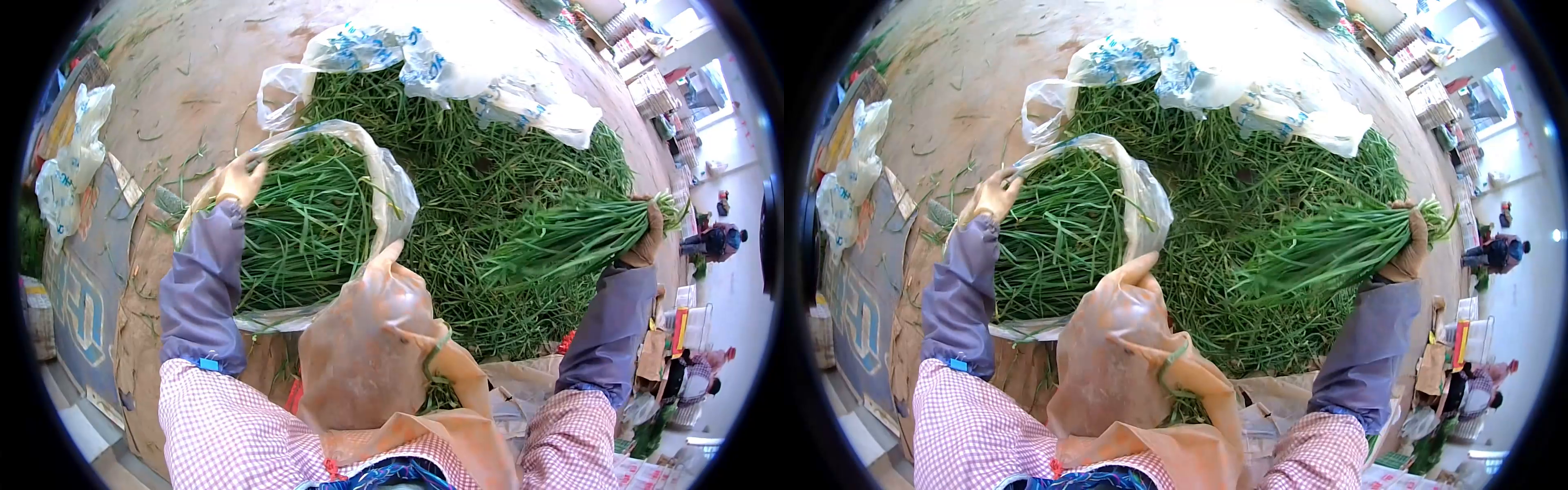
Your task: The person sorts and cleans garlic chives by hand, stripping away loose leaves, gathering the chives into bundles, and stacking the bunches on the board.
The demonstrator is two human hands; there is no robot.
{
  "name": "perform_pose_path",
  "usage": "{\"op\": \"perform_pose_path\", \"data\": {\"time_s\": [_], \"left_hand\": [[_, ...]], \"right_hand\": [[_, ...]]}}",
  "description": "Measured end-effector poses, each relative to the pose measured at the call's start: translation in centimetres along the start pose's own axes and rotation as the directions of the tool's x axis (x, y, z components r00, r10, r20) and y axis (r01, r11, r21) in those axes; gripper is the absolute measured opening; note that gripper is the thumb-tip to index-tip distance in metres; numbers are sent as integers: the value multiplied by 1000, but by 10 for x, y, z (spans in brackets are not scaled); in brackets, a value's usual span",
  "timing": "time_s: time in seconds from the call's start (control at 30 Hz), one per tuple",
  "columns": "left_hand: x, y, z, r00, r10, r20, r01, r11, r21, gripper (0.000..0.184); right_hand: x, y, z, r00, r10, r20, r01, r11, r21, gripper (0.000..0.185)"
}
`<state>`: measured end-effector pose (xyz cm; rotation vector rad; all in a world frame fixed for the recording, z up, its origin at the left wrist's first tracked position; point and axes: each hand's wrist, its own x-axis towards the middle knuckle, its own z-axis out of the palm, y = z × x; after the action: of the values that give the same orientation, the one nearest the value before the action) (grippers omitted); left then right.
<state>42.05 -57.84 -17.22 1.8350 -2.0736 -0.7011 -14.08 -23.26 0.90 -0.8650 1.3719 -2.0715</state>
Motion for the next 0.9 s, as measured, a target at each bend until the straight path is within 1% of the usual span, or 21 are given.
{"op": "perform_pose_path", "data": {"time_s": [0.03, 0.1, 0.13, 0.17, 0.27, 0.33, 0.37, 0.4, 0.43, 0.47, 0.53, 0.57, 0.6, 0.63, 0.67, 0.7, 0.77, 0.8, 0.83, 0.87, 0.9], "left_hand": [[-1, 22, -5, 970, 244, -13, -235, 914, -331, 41], [-41, 119, -51, 800, 590, -110, -567, 683, -461, 46], [-64, 169, -76, 612, 764, -203, -763, 504, -405, 51], [-88, 214, -97, 480, 847, -229, -830, 353, -432, 60], [-146, 317, -135, 33, 960, -279, -935, -69, -347, 82], [-181, 340, -138, 190, 971, 145, -788, 238, -567, 102], [-178, 344, -114, 136, 944, 299, -691, 307, -655, 116], [-187, 338, -108, 145, 835, 531, -707, 462, -535, 117], [-196, 320, -96, 194, 717, 669, -704, 576, -414, 112], [-209, 287, -67, -88, 683, 725, -150, 711, -687, 102], [-258, 179, -46, -43, 676, 735, -394, 665, -635, 70], [-279, 142, -39, 33, 502, 864, -428, 789, -441, 62], [-302, 163, -67, -98, 166, 981, -93, 980, -175, 58], [-312, 132, -63, -90, 252, 964, -66, 964, -258, 53], [-310, 128, -76, -129, 113, 985, -172, 976, -134, 52], [-307, 127, -90, -41, 142, 989, -437, 887, -146, 52], [-300, 154, -121, 231, 202, 952, -573, 819, -35, 56], [-295, 171, -131, 307, 462, 832, -623, 759, -191, 60], [-289, 194, -140, 354, 599, 719, -672, 697, -251, 65], [-278, 207, -134, 362, 728, 582, -688, 630, -359, 71], [-275, 232, -128, 324, 813, 484, -764, 526, -374, 78]], "right_hand": [[-7, -9, 20, 998, -45, 47, 43, 999, 33, 28], [-26, -23, 71, 990, -110, 93, 98, 988, 121, 28], [-36, -27, 98, 987, -130, 93, 112, 979, 173, 27], [-46, -28, 122, 984, -151, 95, 126, 966, 227, 27], [-77, -25, 176, 899, -216, 380, -51, 812, 581, 25], [-94, -15, 177, 902, -279, 331, -36, 714, 700, 23], [-106, -8, 173, 907, -287, 308, -55, 645, 762, 24], [-118, -2, 168, 912, -294, 285, -71, 571, 818, 25], [-130, 11, 156, 906, -278, 320, -121, 553, 824, 27], [-144, 26, 142, 898, -268, 349, -164, 534, 830, 30], [-197, 63, 92, 929, -15, 369, -300, 553, 777, 33], [-210, 73, 69, 936, 33, 351, -309, 555, 773, 35], [-219, 82, 49, 937, 63, 344, -325, 518, 791, 34], [-225, 86, 34, 939, 65, 336, -324, 487, 811, 34], [-226, 89, 27, 939, 65, 338, -329, 455, 828, 34], [-225, 89, 22, 945, 39, 326, -304, 477, 824, 34], [-221, 86, 20, 942, 12, 335, -295, 505, 811, 35], [-219, 81, 24, 937, -8, 349, -297, 508, 808, 35], [-218, 77, 30, 934, -29, 355, -290, 517, 805, 36], [-216, 76, 33, 930, -41, 365, -295, 510, 808, 38], [-214, 75, 36, 921, -65, 384, -306, 490, 816, 39]]}}
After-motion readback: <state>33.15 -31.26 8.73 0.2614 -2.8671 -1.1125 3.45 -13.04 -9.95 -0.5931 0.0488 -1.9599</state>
